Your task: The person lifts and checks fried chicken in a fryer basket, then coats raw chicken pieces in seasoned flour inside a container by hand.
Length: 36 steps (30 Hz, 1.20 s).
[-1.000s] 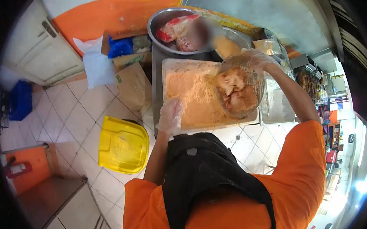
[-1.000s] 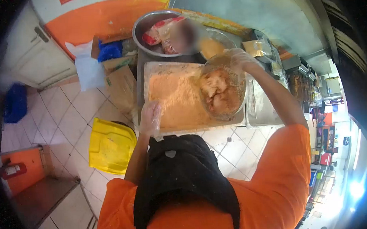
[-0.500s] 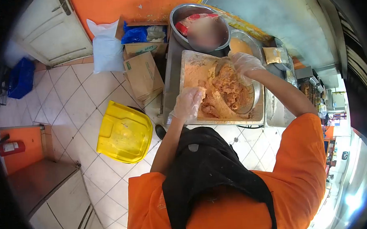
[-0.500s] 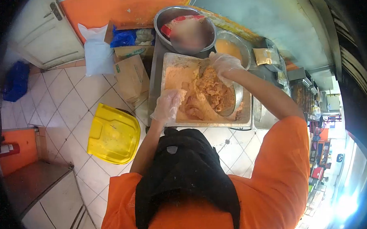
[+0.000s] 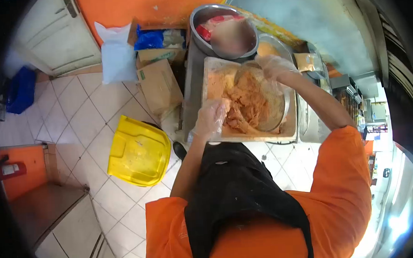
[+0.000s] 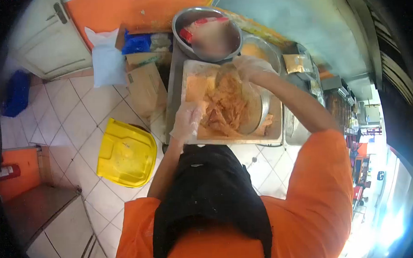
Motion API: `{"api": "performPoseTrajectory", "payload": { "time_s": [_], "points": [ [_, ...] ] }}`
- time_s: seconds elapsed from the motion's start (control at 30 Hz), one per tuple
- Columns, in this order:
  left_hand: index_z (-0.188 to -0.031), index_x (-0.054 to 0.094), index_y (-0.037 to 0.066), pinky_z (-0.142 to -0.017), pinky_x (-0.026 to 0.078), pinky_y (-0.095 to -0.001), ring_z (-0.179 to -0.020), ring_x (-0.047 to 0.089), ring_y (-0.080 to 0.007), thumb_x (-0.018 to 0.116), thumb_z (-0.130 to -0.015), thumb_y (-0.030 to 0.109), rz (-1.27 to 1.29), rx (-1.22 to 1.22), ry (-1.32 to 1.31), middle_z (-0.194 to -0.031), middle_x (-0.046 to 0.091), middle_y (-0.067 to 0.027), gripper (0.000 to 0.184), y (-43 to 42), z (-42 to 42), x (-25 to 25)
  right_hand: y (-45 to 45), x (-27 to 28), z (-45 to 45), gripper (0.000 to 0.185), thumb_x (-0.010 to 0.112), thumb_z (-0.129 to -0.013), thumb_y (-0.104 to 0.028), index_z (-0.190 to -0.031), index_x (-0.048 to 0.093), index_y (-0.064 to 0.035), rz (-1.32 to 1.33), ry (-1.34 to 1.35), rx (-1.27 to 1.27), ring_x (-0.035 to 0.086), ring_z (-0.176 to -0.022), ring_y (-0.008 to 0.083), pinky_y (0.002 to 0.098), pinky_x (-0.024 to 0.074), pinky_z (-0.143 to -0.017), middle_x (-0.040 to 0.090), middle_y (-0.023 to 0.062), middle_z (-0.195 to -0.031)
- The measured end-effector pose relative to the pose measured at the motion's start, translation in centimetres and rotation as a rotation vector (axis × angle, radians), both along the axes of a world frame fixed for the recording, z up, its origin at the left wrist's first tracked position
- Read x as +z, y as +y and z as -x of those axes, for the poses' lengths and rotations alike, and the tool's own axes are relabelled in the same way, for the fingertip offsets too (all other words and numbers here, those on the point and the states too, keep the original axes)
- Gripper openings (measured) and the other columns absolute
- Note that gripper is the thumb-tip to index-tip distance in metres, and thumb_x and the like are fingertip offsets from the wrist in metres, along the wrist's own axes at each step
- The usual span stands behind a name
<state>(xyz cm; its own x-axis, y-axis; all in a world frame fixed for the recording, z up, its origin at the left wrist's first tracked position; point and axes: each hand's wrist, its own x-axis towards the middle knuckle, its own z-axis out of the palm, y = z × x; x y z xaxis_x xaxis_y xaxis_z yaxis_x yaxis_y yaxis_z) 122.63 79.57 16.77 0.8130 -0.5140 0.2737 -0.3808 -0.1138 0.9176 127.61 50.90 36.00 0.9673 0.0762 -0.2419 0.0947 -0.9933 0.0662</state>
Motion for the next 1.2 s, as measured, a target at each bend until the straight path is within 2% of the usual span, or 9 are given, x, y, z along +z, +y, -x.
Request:
{"api": "performPoseTrajectory", "payload": {
  "time_s": [0.13, 0.5, 0.53, 0.63, 0.67, 0.73, 0.93, 1.07, 1.2],
  "points": [
    [-0.101, 0.065, 0.006, -0.076, 0.048, -0.0477, -0.088, 0.059, -0.0412, 0.051, -0.099, 0.029, 0.059, 0.016, 0.034, -0.089, 0.063, -0.0187, 0.027, -0.2, 0.0, 1.2, 8.9, 6.5, 2.2, 0.027, 0.049, -0.093, -0.017, -0.116, 0.061, -0.0104, 0.163, 0.130, -0.171, 0.065, -0.102, 0.0296, 0.0386, 0.0520, -0.085, 0.067, 0.0135, -0.107],
    [-0.093, 0.062, 0.004, -0.074, 0.047, -0.0487, -0.085, 0.058, -0.0427, 0.048, -0.099, 0.029, 0.003, 0.059, 0.103, -0.085, 0.061, -0.0203, 0.029, -0.8, 0.5, 0.4, 3.8, 2.8, 3.5, 0.015, 0.051, -0.091, -0.016, -0.097, 0.063, -0.0085, -0.100, -0.020, -0.087, 0.067, -0.098, 0.0282, 0.0393, 0.0541, -0.081, 0.070, 0.0086, -0.099],
    [-0.092, 0.061, 0.004, -0.073, 0.047, -0.0490, -0.084, 0.058, -0.0430, 0.049, -0.098, 0.029, 0.047, 0.017, 0.093, -0.085, 0.060, -0.0203, 0.029, -0.8, 0.2, 0.3, 4.3, 3.2, 3.0, 0.017, 0.051, -0.090, -0.016, -0.098, 0.065, -0.0098, 0.095, 0.159, -0.338, 0.067, -0.098, 0.0283, 0.0405, 0.0544, -0.081, 0.070, 0.0086, -0.102],
    [-0.091, 0.060, 0.003, -0.073, 0.046, -0.0497, -0.084, 0.058, -0.0435, 0.050, -0.098, 0.027, 0.083, -0.015, 0.104, -0.084, 0.060, -0.0206, 0.027, -0.4, 0.7, -0.5, 5.0, 6.1, 3.3, 0.022, 0.053, -0.089, -0.017, -0.105, 0.067, -0.0099, 0.184, -0.143, -0.147, 0.067, -0.096, 0.0297, 0.0416, 0.0552, -0.078, 0.070, 0.0098, -0.104],
    [-0.092, 0.060, 0.003, -0.073, 0.046, -0.0498, -0.085, 0.058, -0.0436, 0.050, -0.097, 0.026, 0.023, -0.020, 0.097, -0.085, 0.060, -0.0206, 0.026, -0.2, 0.4, 0.2, 2.2, 5.4, 2.6, 0.028, 0.043, -0.096, -0.013, -0.114, 0.063, -0.0052, 0.498, 0.034, 0.080, 0.066, -0.093, 0.0262, 0.0350, 0.0539, -0.079, 0.067, 0.0113, -0.109],
    [-0.095, 0.061, 0.003, -0.073, 0.047, -0.0501, -0.086, 0.059, -0.0438, 0.051, -0.097, 0.025, -0.036, -0.018, 0.060, -0.086, 0.061, -0.0210, 0.024, -0.6, -0.3, 1.4, -3.4, 3.8, 1.1, 0.028, 0.046, -0.094, -0.014, -0.116, 0.062, -0.0071, 0.347, 0.164, -0.272, 0.065, -0.098, 0.0294, 0.0364, 0.0534, -0.082, 0.066, 0.0127, -0.112],
    [-0.101, 0.062, 0.003, -0.070, 0.047, -0.0496, -0.084, 0.059, -0.0448, 0.051, -0.097, 0.022, 0.062, 0.132, -0.075, -0.086, 0.061, -0.0230, 0.022, -0.3, 0.4, 1.0, -18.8, 5.3, 4.0, 0.038, 0.056, -0.081, -0.010, -0.118, 0.064, -0.0103, 0.357, -0.153, -0.116, 0.062, -0.109, 0.0307, 0.0437, 0.0475, -0.094, 0.066, 0.0146, -0.114],
    [-0.101, 0.061, 0.002, -0.069, 0.047, -0.0490, -0.082, 0.059, -0.0454, 0.051, -0.097, 0.021, -0.020, 0.107, -0.036, -0.084, 0.060, -0.0232, 0.022, -0.6, 0.3, 1.1, -20.7, 9.5, 5.4, 0.036, 0.059, -0.079, -0.011, -0.113, 0.069, -0.0146, 0.694, 0.009, -0.377, 0.062, -0.109, 0.0288, 0.0405, 0.0486, -0.092, 0.067, 0.0121, -0.114],
    [-0.102, 0.061, 0.001, -0.069, 0.047, -0.0497, -0.081, 0.058, -0.0457, 0.052, -0.097, 0.021, -0.164, 0.053, -0.008, -0.084, 0.060, -0.0231, 0.022, -1.0, 0.6, 3.0, -28.0, 7.2, 5.3, 0.036, 0.064, -0.078, -0.021, -0.113, 0.069, -0.0131, 0.601, -0.103, -0.568, 0.061, -0.113, 0.0294, 0.0399, 0.0478, -0.095, 0.065, 0.0131, -0.118]
  ]
}}
